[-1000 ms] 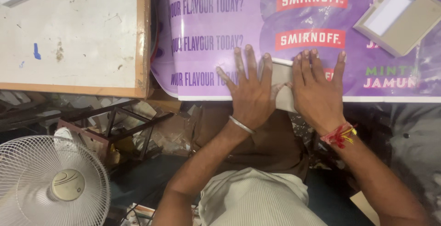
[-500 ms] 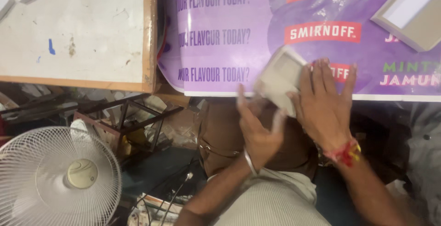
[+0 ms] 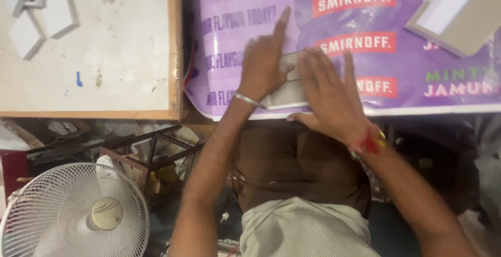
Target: The person assembles small white picture frames by hand on a table. They pick up frame parts, align them, and press them together to form complete frames, then place the finished frames on the table.
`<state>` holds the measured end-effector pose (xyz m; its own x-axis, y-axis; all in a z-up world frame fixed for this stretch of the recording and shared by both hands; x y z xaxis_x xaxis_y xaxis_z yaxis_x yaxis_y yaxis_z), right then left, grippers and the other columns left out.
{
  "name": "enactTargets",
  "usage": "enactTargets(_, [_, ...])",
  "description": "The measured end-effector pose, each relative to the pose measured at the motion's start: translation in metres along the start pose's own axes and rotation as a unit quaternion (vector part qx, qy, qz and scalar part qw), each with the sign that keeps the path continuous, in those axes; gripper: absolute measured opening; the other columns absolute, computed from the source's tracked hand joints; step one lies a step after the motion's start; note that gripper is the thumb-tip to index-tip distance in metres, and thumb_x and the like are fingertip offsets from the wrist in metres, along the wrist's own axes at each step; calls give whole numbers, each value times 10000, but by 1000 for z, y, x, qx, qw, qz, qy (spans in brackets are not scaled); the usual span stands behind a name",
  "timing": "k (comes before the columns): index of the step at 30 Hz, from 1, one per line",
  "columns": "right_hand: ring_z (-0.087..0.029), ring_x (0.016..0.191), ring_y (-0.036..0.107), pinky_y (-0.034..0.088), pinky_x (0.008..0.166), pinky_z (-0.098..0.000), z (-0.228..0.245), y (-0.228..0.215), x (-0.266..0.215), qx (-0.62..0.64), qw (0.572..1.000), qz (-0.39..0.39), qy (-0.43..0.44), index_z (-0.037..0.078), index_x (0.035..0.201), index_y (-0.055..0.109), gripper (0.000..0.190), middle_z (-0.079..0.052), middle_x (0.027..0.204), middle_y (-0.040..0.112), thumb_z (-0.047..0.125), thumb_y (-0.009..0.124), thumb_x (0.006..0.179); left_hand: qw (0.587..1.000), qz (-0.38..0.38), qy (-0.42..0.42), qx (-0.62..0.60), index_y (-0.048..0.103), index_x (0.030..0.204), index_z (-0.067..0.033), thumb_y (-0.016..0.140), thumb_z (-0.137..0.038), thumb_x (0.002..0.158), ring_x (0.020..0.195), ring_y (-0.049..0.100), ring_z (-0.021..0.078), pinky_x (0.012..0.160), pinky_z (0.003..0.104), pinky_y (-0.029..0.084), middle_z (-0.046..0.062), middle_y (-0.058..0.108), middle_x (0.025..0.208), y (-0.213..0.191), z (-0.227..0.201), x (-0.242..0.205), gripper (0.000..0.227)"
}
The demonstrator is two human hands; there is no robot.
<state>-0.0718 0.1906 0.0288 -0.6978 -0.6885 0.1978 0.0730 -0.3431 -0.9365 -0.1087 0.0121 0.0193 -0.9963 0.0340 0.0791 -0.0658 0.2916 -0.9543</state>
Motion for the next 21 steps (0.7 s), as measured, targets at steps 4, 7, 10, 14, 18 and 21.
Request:
enactTargets(4, [-376,1474,309,122,1141,-707,-5,17,57,-97,986,123,-60,-42,1482,394,1252,-259,1533,415,792,724,609,996,79,-15,-45,173,1662,-55,713,-100,958,875,734,310,1279,548,286,115,746,887,12,-2,-8,888])
enactTargets(7, [-386,1482,310,116,1162,-698,-11,24,56,-137,972,173,-75,-62,1474,404,1173,-262,1537,411,795,667,718,995,-50,86,2,230,1533,132,727,-108,708,1367,528,450,1250,661,177,308,573,1424,13,-18,-38,993])
enactTargets(10, [-360,1462,370,131,1174,-670,-6,23,49,-214,965,121,-92,-53,1494,441,1049,-240,1529,451,639,661,736,992,-109,56,0,292,1495,151,673,-280,882,1513,327,444,1172,800,47,318,470,1519,11,-27,-63,840])
enactTargets(14, [-344,1462,433,142,1202,-669,-1,31,26,-235,964,86,-87,-28,1491,486,876,-219,1538,501,500,653,813,993,-69,-12,91,359,1529,70,566,-269,957,1596,193,405,1142,865,-4,232,379,1641,24,-19,-82,696])
enactTargets(18, [-358,1470,438,120,1172,-739,-1,30,24,-209,973,75,-69,-2,1511,496,869,-193,1544,513,468,675,801,996,-89,-9,29,353,1572,5,586,-269,890,1606,173,403,1142,883,-24,154,357,1667,23,-16,-72,771])
enactTargets(21, [-358,1473,445,91,1067,-854,1,29,19,-173,982,61,-42,64,1399,548,658,-130,1580,511,375,679,834,999,-36,-13,24,311,1568,-5,617,-290,810,1579,134,463,1084,896,-53,178,347,1647,20,-23,-68,866])
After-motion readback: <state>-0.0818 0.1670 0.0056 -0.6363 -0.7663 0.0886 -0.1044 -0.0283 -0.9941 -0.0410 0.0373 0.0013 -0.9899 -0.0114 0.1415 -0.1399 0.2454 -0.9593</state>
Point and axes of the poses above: each hand's wrist, its own x-axis towards the middle knuckle, its own y-axis out of the palm, z = x × y, the point moved 2 cm from there along x, towards the middle knuckle
